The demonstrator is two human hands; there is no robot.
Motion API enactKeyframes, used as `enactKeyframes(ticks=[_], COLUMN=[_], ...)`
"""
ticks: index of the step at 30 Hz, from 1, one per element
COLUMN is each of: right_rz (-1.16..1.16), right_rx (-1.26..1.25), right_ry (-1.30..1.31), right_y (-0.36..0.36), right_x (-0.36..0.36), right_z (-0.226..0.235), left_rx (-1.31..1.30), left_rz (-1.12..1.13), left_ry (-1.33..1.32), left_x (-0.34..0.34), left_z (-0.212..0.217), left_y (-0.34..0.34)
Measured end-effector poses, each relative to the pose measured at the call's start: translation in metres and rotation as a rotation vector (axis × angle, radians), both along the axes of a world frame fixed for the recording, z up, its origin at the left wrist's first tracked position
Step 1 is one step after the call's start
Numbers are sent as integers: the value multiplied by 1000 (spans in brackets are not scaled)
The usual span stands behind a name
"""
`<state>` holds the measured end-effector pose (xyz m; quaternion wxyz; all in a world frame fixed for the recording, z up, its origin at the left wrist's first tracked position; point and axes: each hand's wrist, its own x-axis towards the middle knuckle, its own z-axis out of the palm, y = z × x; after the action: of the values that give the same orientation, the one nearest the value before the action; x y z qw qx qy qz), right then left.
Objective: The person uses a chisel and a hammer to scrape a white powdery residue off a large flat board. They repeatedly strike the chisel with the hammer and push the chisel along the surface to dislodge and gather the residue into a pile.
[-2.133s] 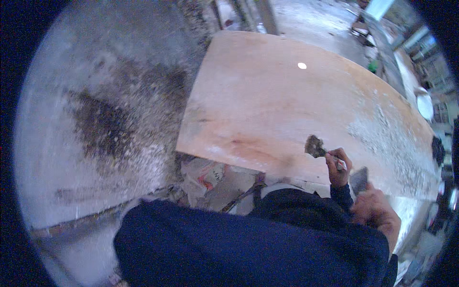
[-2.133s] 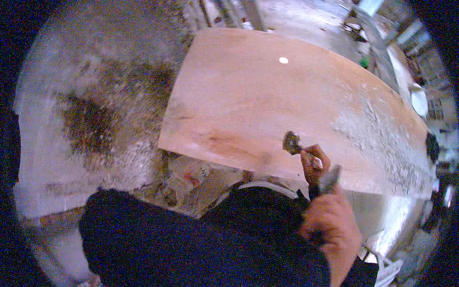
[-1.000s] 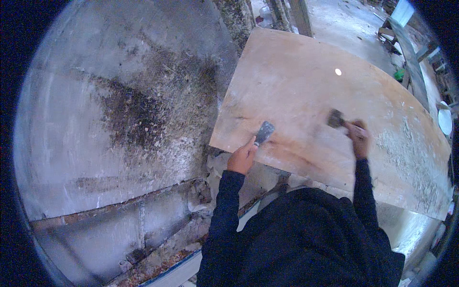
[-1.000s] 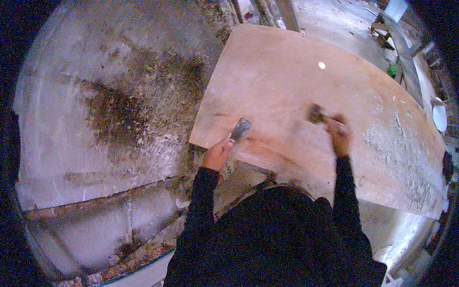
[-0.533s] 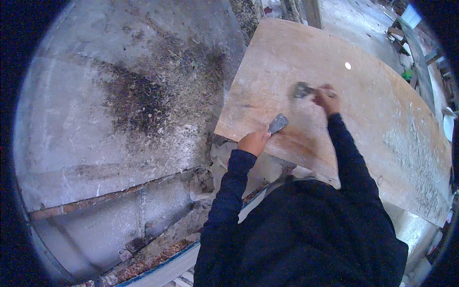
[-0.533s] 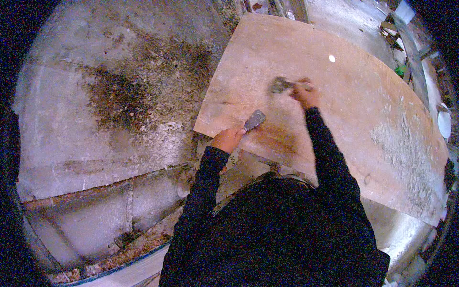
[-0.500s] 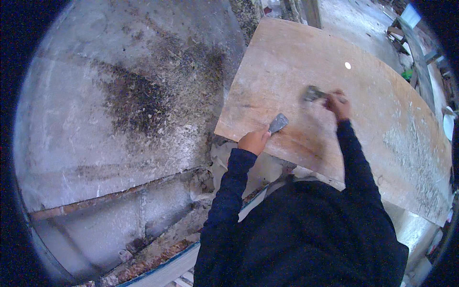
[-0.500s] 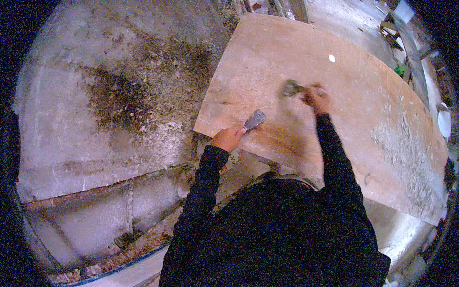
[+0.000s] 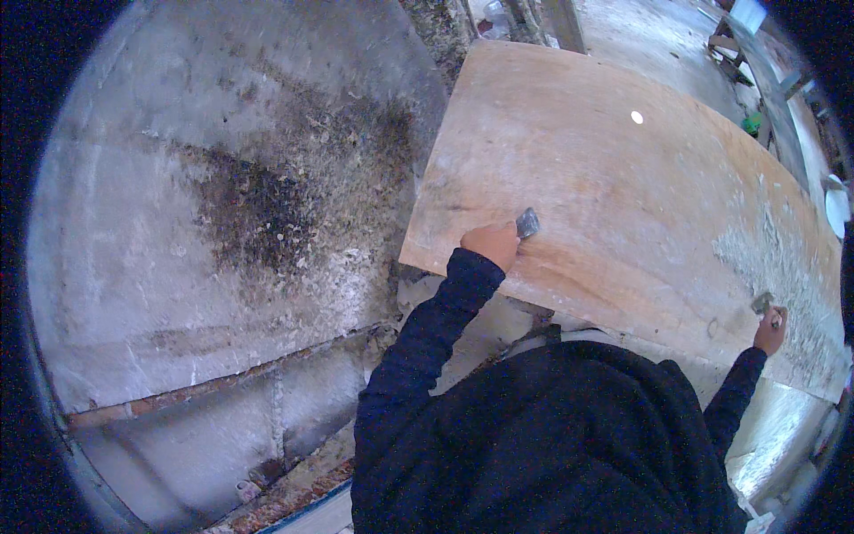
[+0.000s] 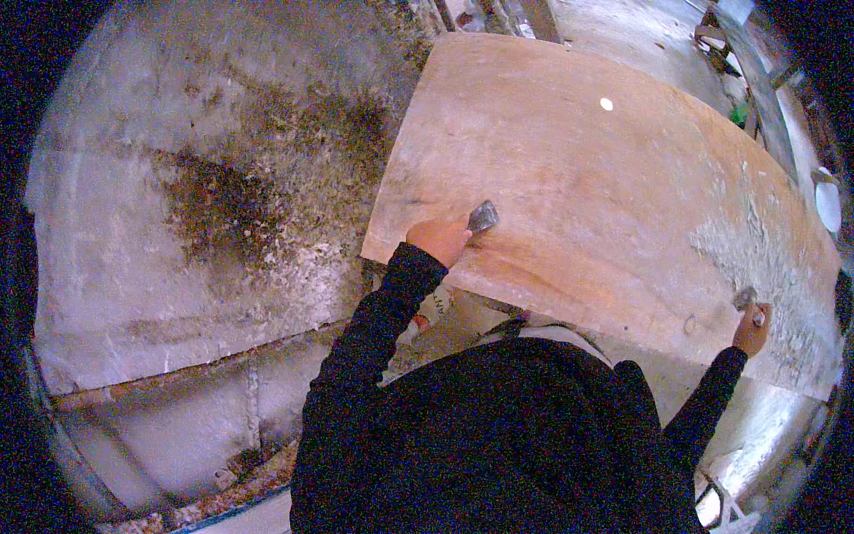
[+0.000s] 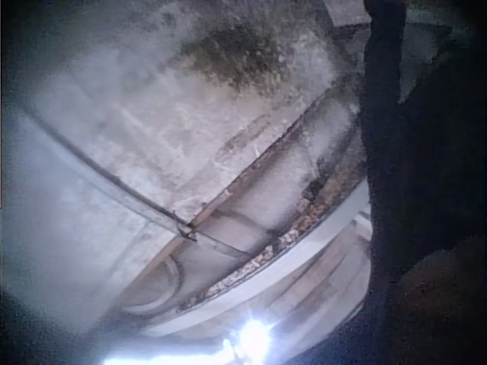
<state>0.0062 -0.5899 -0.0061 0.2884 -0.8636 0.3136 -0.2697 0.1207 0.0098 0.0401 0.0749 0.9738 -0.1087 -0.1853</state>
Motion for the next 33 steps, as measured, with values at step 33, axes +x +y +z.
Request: enactKeyframes(ticks=[33], right_rz=[348], right_rx=[990], right_ry=[54], right_y=[229], right_x=[150], right_z=[-40], left_rx=[160], left_rz=[-169], left_ry=[-85], left_x=[11], left_z=[23], left_y=[-40])
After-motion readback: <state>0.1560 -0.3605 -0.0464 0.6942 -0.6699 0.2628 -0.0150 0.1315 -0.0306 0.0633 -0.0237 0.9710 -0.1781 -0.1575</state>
